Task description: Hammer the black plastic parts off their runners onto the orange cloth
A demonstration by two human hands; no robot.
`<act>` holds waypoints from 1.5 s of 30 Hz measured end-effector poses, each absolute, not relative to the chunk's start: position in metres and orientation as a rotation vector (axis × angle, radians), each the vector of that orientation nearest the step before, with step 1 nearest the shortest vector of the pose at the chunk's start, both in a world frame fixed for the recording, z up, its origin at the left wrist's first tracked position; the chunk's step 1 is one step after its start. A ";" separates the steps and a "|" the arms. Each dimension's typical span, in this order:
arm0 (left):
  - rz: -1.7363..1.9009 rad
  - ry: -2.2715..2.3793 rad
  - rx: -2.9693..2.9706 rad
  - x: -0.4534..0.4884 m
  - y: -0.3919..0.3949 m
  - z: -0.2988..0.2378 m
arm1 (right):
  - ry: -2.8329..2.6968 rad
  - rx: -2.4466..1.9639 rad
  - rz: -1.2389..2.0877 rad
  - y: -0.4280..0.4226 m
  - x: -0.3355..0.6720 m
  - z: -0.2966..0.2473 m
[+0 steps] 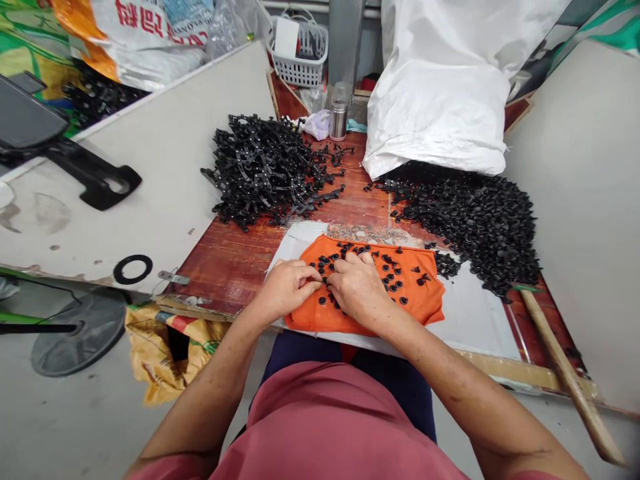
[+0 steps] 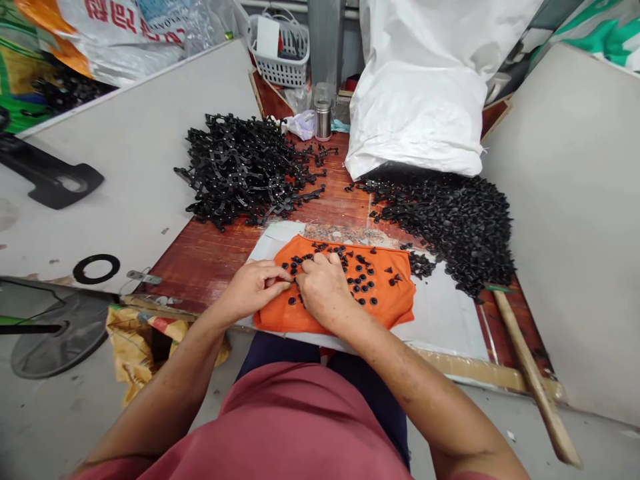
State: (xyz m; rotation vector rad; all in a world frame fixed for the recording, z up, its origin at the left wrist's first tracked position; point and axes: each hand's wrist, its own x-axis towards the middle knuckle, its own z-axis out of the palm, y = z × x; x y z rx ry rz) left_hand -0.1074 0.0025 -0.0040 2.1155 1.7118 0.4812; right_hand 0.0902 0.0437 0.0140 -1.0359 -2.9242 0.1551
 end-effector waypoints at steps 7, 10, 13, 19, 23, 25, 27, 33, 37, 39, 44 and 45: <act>0.547 1.964 2.085 -0.116 0.013 -0.014 | -2.828 -1.072 0.219 0.053 0.101 0.024; 0.539 1.963 2.122 -0.112 0.017 -0.020 | -2.774 -1.126 0.075 0.064 0.099 0.024; 0.533 1.938 2.086 -0.109 0.011 -0.018 | -2.835 -1.098 0.022 0.071 0.090 0.020; 0.492 1.706 2.100 -0.107 -0.006 -0.006 | -2.890 -1.130 -0.006 0.078 0.081 0.022; 0.671 1.742 2.061 -0.114 0.013 -0.005 | -2.842 -1.163 0.089 0.084 0.078 0.024; 0.669 1.779 2.096 -0.117 0.031 -0.009 | -2.834 -1.167 0.096 0.087 0.074 0.021; 0.589 1.729 2.145 -0.118 0.048 -0.015 | -2.839 -1.183 0.114 0.090 0.069 0.018; 0.508 1.664 2.269 -0.114 0.077 -0.024 | -2.781 -1.376 0.182 0.110 0.061 0.015; 0.399 1.783 2.432 -0.108 0.081 -0.018 | -2.737 -1.440 0.210 0.123 0.060 0.010; 0.354 1.804 2.505 -0.107 0.081 -0.015 | -2.713 -1.439 0.211 0.126 0.060 0.007; 0.353 1.826 2.493 -0.108 0.079 -0.013 | -2.693 -1.367 0.214 0.121 0.062 0.003; 0.375 1.829 2.466 -0.109 0.079 -0.013 | -2.708 -1.331 0.224 0.121 0.064 0.004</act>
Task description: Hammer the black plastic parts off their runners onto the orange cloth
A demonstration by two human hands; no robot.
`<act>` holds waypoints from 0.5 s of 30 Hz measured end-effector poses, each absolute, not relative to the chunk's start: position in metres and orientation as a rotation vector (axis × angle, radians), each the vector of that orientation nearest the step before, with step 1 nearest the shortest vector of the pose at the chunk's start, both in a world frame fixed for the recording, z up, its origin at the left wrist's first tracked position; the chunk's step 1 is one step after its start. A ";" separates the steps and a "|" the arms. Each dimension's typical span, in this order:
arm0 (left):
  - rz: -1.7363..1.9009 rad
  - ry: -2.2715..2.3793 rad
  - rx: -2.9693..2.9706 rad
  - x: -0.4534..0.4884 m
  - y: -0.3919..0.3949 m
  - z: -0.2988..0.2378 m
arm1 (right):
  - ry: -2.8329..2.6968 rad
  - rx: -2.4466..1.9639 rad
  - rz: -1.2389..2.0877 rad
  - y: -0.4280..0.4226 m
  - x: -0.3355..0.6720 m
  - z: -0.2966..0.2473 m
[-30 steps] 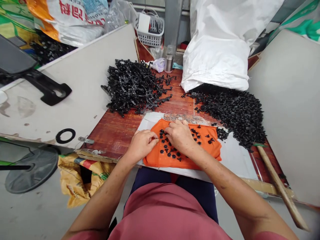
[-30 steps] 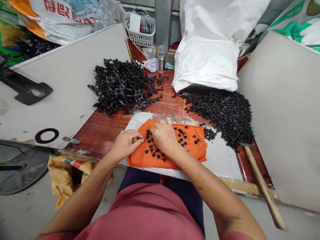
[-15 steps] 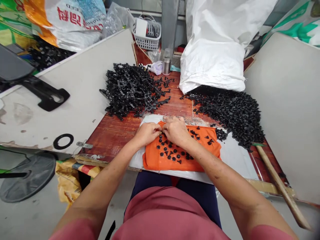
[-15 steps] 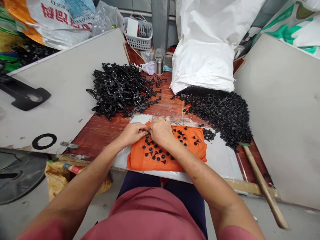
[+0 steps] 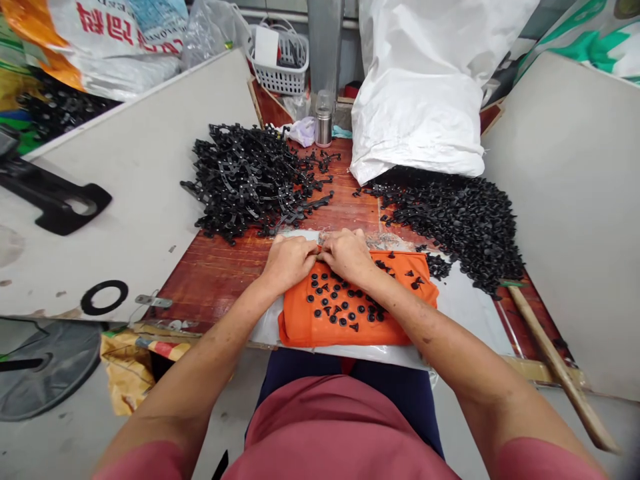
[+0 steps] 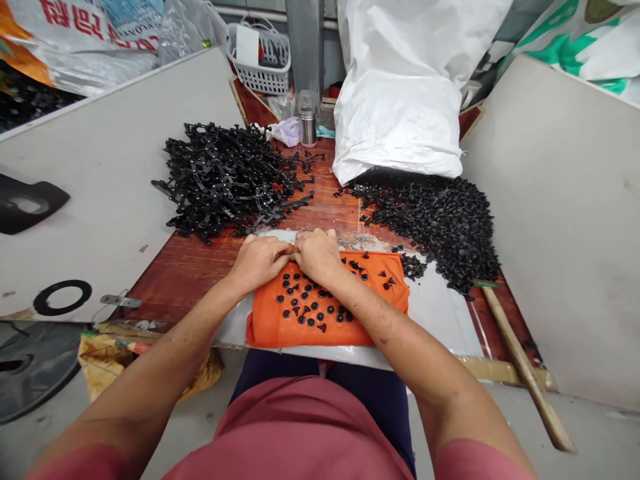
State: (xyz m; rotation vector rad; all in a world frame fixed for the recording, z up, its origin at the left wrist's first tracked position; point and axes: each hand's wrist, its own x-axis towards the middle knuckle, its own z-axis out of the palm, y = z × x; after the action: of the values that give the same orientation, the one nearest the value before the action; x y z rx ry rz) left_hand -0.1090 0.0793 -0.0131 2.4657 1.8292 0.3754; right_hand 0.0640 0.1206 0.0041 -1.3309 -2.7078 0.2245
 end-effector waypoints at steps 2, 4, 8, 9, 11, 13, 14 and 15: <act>0.431 1.831 2.398 -0.112 0.080 -0.013 | -2.737 -1.261 0.250 0.121 0.070 0.008; 0.493 1.836 2.340 -0.115 0.080 -0.013 | -2.727 -1.245 0.258 0.123 0.079 0.013; 0.581 1.766 2.310 -0.116 0.081 -0.012 | -2.691 -1.317 0.199 0.130 0.099 0.021; 0.589 1.713 2.318 -0.115 0.081 -0.012 | -2.715 -1.309 0.194 0.130 0.102 0.022; 0.582 1.616 2.348 -0.111 0.083 -0.012 | -2.768 -1.280 0.200 0.129 0.108 0.023; 0.544 1.570 2.384 -0.108 0.085 -0.014 | -2.771 -1.285 0.189 0.126 0.111 0.022; 0.516 1.558 2.393 -0.107 0.086 -0.014 | -2.761 -1.298 0.175 0.125 0.112 0.021; 0.486 1.543 2.394 -0.106 0.087 -0.014 | -2.752 -1.310 0.163 0.124 0.113 0.020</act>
State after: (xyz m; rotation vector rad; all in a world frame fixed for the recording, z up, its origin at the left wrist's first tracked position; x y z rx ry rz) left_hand -0.1064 0.0865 -0.0135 2.3936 1.5428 0.4862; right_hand 0.1130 0.1237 0.0205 -1.3100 -2.7515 0.1634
